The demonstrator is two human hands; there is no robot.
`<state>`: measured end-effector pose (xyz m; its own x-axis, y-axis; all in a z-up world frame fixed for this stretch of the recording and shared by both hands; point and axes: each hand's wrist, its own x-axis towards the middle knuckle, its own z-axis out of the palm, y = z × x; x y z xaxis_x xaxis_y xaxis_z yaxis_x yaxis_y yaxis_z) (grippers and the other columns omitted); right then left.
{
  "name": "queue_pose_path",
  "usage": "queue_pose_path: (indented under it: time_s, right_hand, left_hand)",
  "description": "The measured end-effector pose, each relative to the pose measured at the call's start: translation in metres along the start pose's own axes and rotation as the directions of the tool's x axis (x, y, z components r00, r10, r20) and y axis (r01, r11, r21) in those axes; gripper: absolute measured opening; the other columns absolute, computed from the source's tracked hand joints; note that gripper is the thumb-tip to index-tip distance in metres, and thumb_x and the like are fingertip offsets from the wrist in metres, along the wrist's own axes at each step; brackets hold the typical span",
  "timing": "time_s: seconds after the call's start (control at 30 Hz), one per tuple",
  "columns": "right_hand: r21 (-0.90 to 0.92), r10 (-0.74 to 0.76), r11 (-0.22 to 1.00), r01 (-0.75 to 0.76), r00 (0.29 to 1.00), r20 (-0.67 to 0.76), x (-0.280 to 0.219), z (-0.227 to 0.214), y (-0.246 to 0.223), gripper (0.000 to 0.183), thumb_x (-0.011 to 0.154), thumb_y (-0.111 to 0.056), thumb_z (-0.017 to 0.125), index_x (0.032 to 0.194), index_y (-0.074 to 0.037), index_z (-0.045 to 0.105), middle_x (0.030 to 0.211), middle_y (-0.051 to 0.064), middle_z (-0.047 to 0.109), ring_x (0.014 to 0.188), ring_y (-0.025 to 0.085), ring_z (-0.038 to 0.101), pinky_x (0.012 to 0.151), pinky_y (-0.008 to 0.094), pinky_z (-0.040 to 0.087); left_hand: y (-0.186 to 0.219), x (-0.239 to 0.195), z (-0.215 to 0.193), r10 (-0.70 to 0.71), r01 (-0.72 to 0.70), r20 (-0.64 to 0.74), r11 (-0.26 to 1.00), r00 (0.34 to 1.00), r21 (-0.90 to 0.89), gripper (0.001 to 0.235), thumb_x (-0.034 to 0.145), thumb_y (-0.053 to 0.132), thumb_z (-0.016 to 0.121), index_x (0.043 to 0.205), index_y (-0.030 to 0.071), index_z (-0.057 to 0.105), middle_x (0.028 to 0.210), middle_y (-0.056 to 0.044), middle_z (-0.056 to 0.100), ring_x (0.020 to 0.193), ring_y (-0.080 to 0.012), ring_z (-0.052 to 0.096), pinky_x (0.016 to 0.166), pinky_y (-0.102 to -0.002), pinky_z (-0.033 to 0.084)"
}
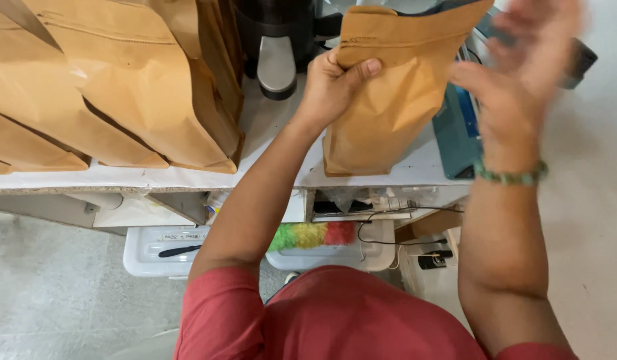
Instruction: Sealing coffee bags using a manual heat sealer machine
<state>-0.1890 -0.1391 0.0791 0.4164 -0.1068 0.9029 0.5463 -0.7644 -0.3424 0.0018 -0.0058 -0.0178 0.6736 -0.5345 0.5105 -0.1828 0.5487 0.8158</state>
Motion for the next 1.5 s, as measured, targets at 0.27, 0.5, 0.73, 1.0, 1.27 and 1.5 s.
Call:
queue_pose_path:
  time_s: [0.27,0.5,0.73,1.0,1.27,1.5]
  right_hand:
    - [0.351,0.404,0.840,-0.412,0.909,0.100,-0.003,0.029,0.069,0.020,0.089,0.000,0.086,0.101,-0.003,0.071,0.102,0.002,0.072,0.092,0.014,0.067,0.079,0.030,0.059]
    - [0.510,0.285,0.831,-0.223,0.957,-0.045,-0.003,0.043,0.077,0.028,0.088,-0.016,0.090,0.102,-0.001,0.070,0.105,0.008,0.073,0.096,0.021,0.069,0.088,0.038,0.062]
    - [0.532,0.435,0.765,-0.362,0.901,-0.012,-0.006,0.030,0.082,0.031,0.094,-0.024,0.085,0.085,-0.010,0.059,0.089,-0.003,0.060,0.083,0.013,0.056,0.076,0.035,0.049]
    - [0.501,0.395,0.722,-0.477,0.879,0.267,-0.018,0.033,0.064,0.045,0.100,-0.031,0.076,0.134,-0.005,0.062,0.138,0.009,0.064,0.127,0.023,0.065,0.112,0.042,0.059]
    - [0.259,0.442,0.872,-0.416,0.896,-0.049,-0.045,0.056,0.030,0.044,0.105,-0.039,0.067,0.073,-0.014,0.052,0.068,-0.005,0.043,0.063,0.009,0.040,0.060,0.027,0.033]
    - [0.209,0.536,0.841,-0.499,0.820,-0.200,-0.088,0.051,-0.018,0.051,0.109,-0.030,0.050,0.068,-0.016,0.023,0.065,-0.005,0.019,0.062,0.008,0.022,0.065,0.025,0.035]
  left_hand:
    - [0.061,0.026,-0.001,-0.036,0.069,0.349,0.994,0.936,-0.081,0.036,0.087,0.017,0.086,0.117,0.002,0.072,0.108,-0.004,0.076,0.097,-0.0145,0.071,0.087,-0.031,0.064]
    - [0.058,0.027,0.011,0.021,0.064,0.310,0.963,0.951,-0.262,0.022,0.097,0.026,0.074,0.105,0.005,0.071,0.100,-0.005,0.075,0.088,-0.0176,0.074,0.074,-0.033,0.065]
    - [0.063,0.024,0.011,-0.063,0.150,0.308,0.951,0.949,-0.271,0.031,0.092,0.036,0.077,0.102,0.006,0.072,0.098,-0.005,0.075,0.088,-0.0196,0.074,0.075,-0.035,0.064]
    - [0.036,-0.005,-0.003,0.019,-0.024,0.073,0.997,0.997,0.074,0.042,0.094,0.044,0.072,0.118,0.009,0.068,0.109,-0.002,0.075,0.098,-0.0110,0.069,0.080,-0.029,0.062]
    - [0.011,0.042,-0.016,0.221,-0.176,-0.003,0.784,0.975,0.596,0.037,0.105,0.031,0.061,0.072,0.016,0.050,0.074,0.011,0.041,0.071,-0.0077,0.036,0.057,-0.036,0.032]
    - [0.041,0.053,0.030,0.105,-0.378,0.426,0.678,0.899,0.630,0.048,0.116,0.014,0.064,0.077,0.013,0.035,0.072,0.005,0.028,0.069,-0.0109,0.027,0.059,-0.038,0.021]
